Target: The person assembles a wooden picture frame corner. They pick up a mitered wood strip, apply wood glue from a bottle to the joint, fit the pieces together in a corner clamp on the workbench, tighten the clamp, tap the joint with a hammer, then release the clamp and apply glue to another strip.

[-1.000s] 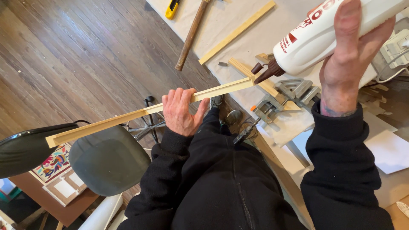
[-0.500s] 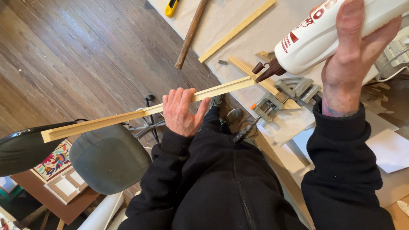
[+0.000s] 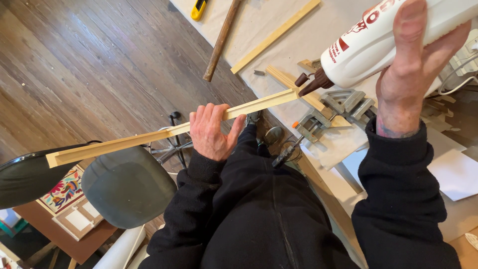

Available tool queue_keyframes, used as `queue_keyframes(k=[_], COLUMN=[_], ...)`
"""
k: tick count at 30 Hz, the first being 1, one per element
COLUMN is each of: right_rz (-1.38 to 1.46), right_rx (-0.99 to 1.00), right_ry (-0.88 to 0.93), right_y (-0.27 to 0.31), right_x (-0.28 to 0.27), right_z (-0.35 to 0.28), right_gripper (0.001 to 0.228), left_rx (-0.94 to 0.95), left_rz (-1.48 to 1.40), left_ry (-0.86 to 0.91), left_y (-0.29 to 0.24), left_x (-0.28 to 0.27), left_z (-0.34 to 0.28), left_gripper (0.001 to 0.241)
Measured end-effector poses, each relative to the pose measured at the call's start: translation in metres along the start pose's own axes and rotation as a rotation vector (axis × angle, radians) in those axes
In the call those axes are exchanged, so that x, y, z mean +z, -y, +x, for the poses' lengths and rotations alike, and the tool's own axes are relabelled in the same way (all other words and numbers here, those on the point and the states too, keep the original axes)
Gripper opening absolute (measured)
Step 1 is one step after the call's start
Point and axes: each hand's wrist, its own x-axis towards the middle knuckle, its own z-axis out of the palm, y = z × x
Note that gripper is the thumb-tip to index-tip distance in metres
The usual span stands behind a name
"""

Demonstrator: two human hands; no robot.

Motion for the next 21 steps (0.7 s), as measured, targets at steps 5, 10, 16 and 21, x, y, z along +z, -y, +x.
queue_keyframes(k=[5, 10, 16, 21], right_rz=[-0.034, -0.095, -0.118, -0.171], right_rx=[-0.007, -0.017, 0.009, -0.032], right_ry=[0.007, 0.013, -0.019, -0.014], right_y=[-0.002, 0.003, -0.003, -0.022], right_x=[-0.003, -0.002, -0.006, -0.018], right_z=[0.0, -0.002, -0.005, -0.006], right_gripper=[0.079, 0.086, 0.09, 0.087], left_rx=[-0.001, 0.003, 0.014, 0.023], left_rz=[0.001, -0.003, 0.004, 0.005], left_ry=[0.003, 0.002, 0.006, 0.003], left_y=[0.0, -0.001, -0.001, -0.001], left_x=[0.001, 0.0, -0.001, 0.0], left_z=[0.0, 0.002, 0.001, 0.001], left_gripper=[0.035, 0.034, 0.034, 0.035])
